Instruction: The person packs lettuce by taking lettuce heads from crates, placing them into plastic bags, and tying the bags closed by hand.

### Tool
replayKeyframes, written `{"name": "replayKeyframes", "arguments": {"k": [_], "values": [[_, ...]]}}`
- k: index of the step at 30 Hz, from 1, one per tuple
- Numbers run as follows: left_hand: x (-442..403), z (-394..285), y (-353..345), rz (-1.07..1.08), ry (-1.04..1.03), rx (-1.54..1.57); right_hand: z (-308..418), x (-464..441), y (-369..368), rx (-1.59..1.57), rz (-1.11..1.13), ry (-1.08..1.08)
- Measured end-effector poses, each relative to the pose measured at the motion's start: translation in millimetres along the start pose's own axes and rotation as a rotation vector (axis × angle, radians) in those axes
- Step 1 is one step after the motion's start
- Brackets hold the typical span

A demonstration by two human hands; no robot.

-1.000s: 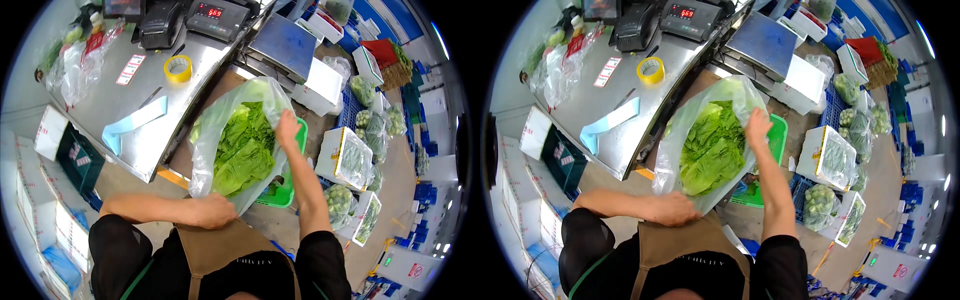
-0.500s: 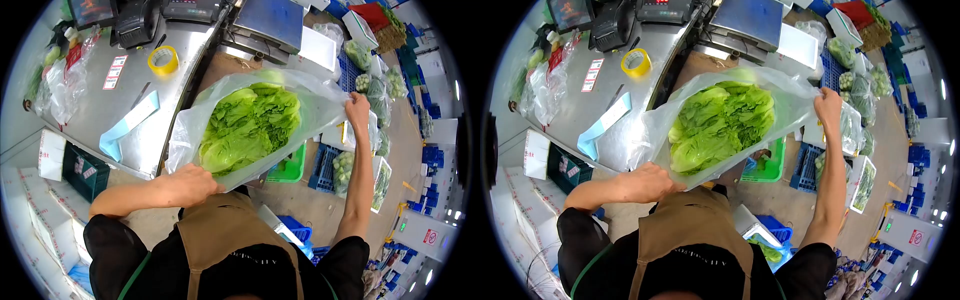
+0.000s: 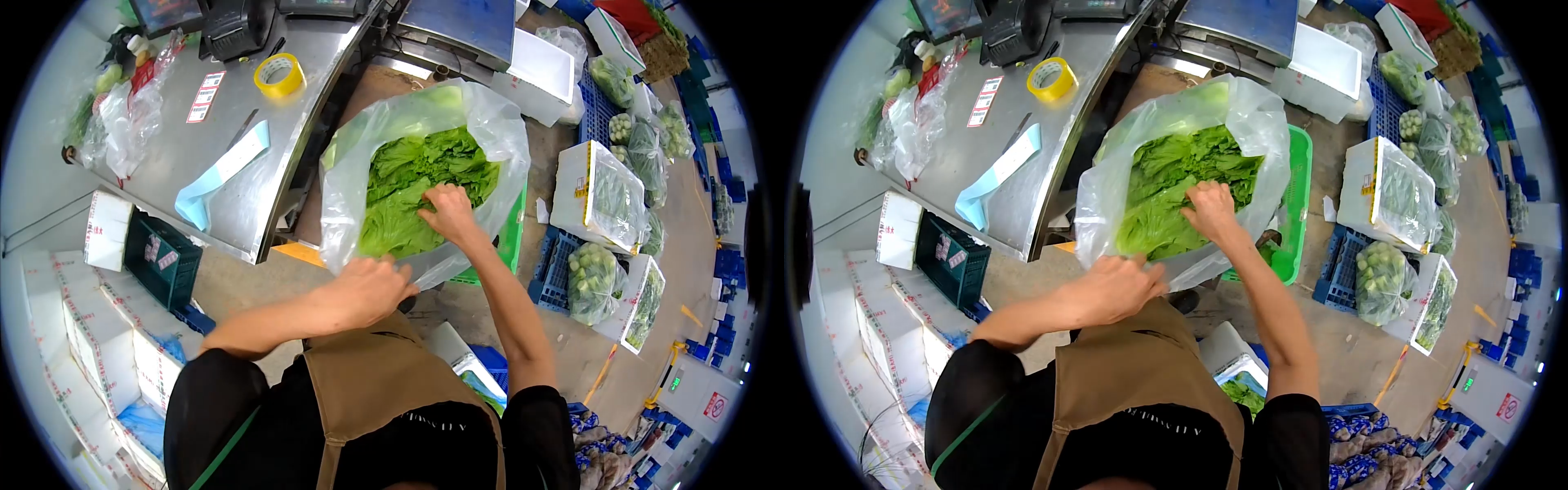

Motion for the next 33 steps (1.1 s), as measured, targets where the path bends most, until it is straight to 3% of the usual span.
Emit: {"name": "replayKeyframes", "arguments": {"k": [3,9,12,14,15,18,20,22,24,25,27,28,29,30,33], "values": [[-23.5,21.7,-12.5,-0.162,0.188,-0.052,7.5,4.7,4.4,-0.098,-0.162,0.010],[-34.5,123.7,-86.6,-0.137,0.497,-0.065,7.9,6.7,-35.9,0.121,-0.220,0.173],[-29.8,136.8,-98.6,-0.178,0.481,0.010,-5.0,4.0,-25.0,0.033,-0.257,0.118],[-23.6,140.0,-98.1,-0.217,0.505,0.069,-27.1,0.4,20.3,-0.224,-0.463,-0.003],[-21.4,141.3,-97.5,-0.242,0.518,0.100,-40.3,-1.7,27.5,-0.263,-0.345,-0.161],[-16.7,143.4,-103.5,-0.364,0.456,0.150,-8.7,16.9,89.9,-0.606,-0.039,-0.189],[-16.0,141.7,-99.1,-0.336,0.464,0.071,-2.9,54.4,155.8,-0.800,-0.160,-0.180],[-17.7,130.4,-90.8,-0.245,0.495,0.011,-35.6,107.3,211.2,-1.104,-0.600,-0.170],[-18.5,118.7,-93.3,-0.139,0.425,-0.041,-66.2,175.0,247.8,-1.084,-1.023,-0.301],[-15.9,102.0,-77.8,-0.209,0.369,-0.098,-91.0,201.7,246.5,-0.870,-1.172,-0.385],[-14.7,87.5,-54.9,-0.357,0.250,-0.184,-126.2,233.3,222.4,-0.416,-1.195,-0.601],[-19.7,74.3,-40.3,-0.401,0.213,-0.209,-163.2,233.1,184.3,-0.529,-0.996,-0.623],[-22.0,52.2,-26.2,-0.446,0.214,-0.179,-194.3,238.9,124.3,-0.270,-1.001,-0.644],[-21.9,39.6,-20.3,-0.518,0.114,-0.126,-199.1,266.6,70.9,-0.343,-0.858,-0.916],[-27.6,-20.8,-9.0,-0.551,-0.015,-0.106,-151.8,351.3,-12.4,-0.567,-0.850,-0.972]]}}
Point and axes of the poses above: each hand's wrist, its own x-axis away from the middle knuckle, its own y-axis out of the back of the hand, z = x × y, the point moved 9 cm from there along -x, towards the middle knuckle, and after that the axes turned 13 degrees about -y, right-handed, at the moved point
